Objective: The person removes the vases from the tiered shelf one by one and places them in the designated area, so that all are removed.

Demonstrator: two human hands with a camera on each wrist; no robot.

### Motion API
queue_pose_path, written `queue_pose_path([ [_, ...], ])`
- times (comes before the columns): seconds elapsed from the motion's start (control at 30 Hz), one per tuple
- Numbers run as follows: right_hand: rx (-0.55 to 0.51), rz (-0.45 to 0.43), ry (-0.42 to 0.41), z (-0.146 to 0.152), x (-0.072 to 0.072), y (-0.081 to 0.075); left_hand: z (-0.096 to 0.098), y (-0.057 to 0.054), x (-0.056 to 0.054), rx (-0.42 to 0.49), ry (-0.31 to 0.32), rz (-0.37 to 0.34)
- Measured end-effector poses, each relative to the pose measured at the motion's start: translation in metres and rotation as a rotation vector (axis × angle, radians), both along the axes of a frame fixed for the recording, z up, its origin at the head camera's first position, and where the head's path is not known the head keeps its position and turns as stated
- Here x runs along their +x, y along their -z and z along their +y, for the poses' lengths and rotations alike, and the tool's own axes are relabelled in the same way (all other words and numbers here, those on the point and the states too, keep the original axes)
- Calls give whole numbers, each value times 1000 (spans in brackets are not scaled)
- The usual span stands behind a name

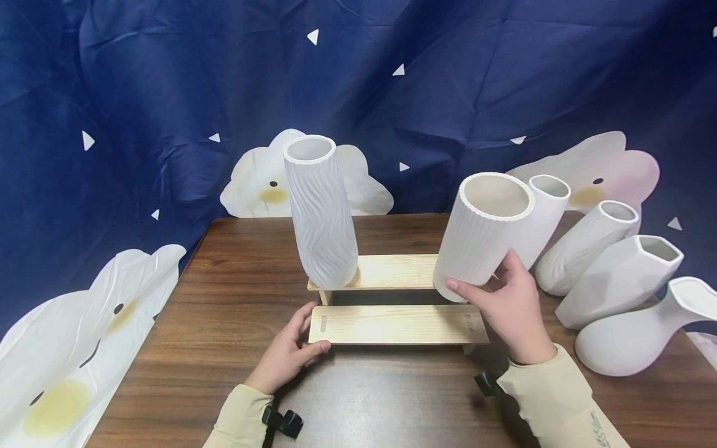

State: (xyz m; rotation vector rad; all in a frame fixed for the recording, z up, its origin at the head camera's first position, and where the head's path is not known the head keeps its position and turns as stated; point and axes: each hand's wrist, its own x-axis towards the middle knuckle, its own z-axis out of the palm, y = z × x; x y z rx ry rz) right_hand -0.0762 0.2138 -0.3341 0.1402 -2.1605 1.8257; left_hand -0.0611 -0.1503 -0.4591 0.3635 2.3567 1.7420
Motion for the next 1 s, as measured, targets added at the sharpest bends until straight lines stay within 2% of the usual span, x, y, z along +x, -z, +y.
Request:
queue_pose_path([
  [0.2, -98, 14, 17, 14, 7, -3, 0, 0, 1, -14, 7, 3],
  [0.47, -133, 58, 67, 34, 7, -2, -1, 0, 1, -38, 18, 20],
  [0.63, -134, 42, 145, 44, 6, -1, -1, 0, 1, -44, 16, 26],
  [0.87, -192, 5, 218, 58, 4, 3, -1, -2, 1, -69, 8, 38],
  [1.0, -164, -17, 265, 65, 4, 7, -1, -3, 1, -76, -17, 34],
])
